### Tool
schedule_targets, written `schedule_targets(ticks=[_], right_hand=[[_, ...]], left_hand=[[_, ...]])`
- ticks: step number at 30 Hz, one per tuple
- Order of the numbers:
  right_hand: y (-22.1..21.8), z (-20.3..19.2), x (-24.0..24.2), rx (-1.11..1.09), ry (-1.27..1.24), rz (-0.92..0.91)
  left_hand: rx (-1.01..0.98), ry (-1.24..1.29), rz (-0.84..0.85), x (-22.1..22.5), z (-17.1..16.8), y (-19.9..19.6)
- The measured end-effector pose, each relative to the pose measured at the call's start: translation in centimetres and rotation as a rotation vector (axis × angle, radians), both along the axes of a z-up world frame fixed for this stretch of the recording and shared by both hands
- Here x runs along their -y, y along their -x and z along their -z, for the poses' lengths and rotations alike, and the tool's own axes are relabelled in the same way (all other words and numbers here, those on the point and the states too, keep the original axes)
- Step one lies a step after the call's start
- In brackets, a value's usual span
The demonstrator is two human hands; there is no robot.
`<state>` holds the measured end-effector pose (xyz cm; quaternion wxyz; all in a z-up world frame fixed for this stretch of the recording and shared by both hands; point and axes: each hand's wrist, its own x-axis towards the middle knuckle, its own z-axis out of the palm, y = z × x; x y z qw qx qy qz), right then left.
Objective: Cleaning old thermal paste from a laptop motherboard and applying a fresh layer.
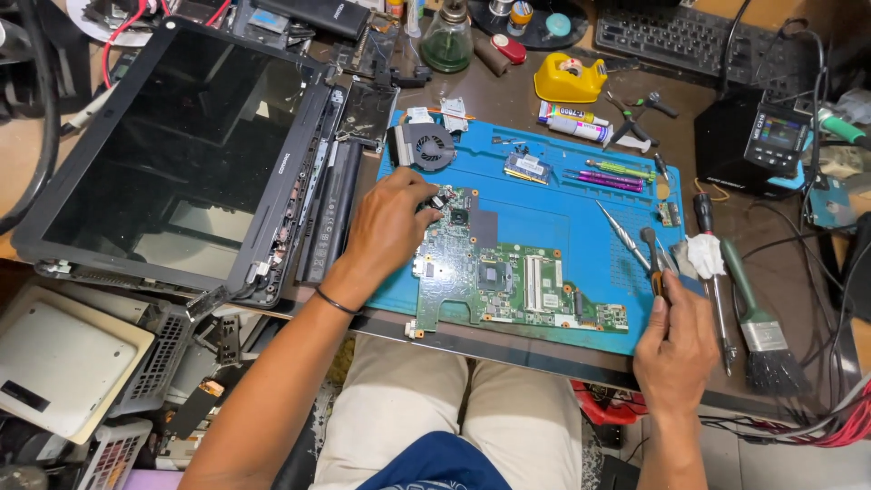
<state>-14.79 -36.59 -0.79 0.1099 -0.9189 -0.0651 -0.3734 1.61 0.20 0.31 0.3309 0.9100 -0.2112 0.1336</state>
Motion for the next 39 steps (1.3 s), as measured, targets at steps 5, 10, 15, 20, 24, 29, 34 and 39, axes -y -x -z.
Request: schedule_targets(ticks=[5, 10, 15, 20, 24, 29, 34, 39], right_hand=[[0.0, 0.1, -0.1, -0.015, -0.005, 0.005], [0.0, 0.3, 0.2, -0.028, 0.024, 0.011], [-0.1, 0.5, 0.4, -0.037, 0.031, 0.009], [0.0, 0.5, 0.2, -0.048, 0.033, 0.006], [0.0, 0.6, 0.3, -0.063, 0.021, 0.016], [-0.1, 0.7, 0.4, -0.061, 0.026, 0.012], [-0.6, 0.1, 0.4, -0.085, 0.007, 0.013], [-4.3, -4.7, -5.5, -0.204, 0.193, -0.256]], left_hand=[[0.023, 0.039, 0.015, -0.2, 0.2, -0.5], [0.002, -0.168, 0.059, -0.3, -1.1, -0.7], [0.045, -0.193, 0.081, -0.2, -0.7, -1.4], [0.105, -0.172, 0.101, -0.2, -0.3, -1.3], [0.156, -0.239, 0.092, -0.1, 0.1, -1.2], [0.144, -0.173, 0.117, -0.3, 0.4, -1.3], [0.139, -0.204, 0.141, -0.8, -0.4, 0.0], [0.283, -0.253, 0.126, -1.5, 0.2, 0.5]])
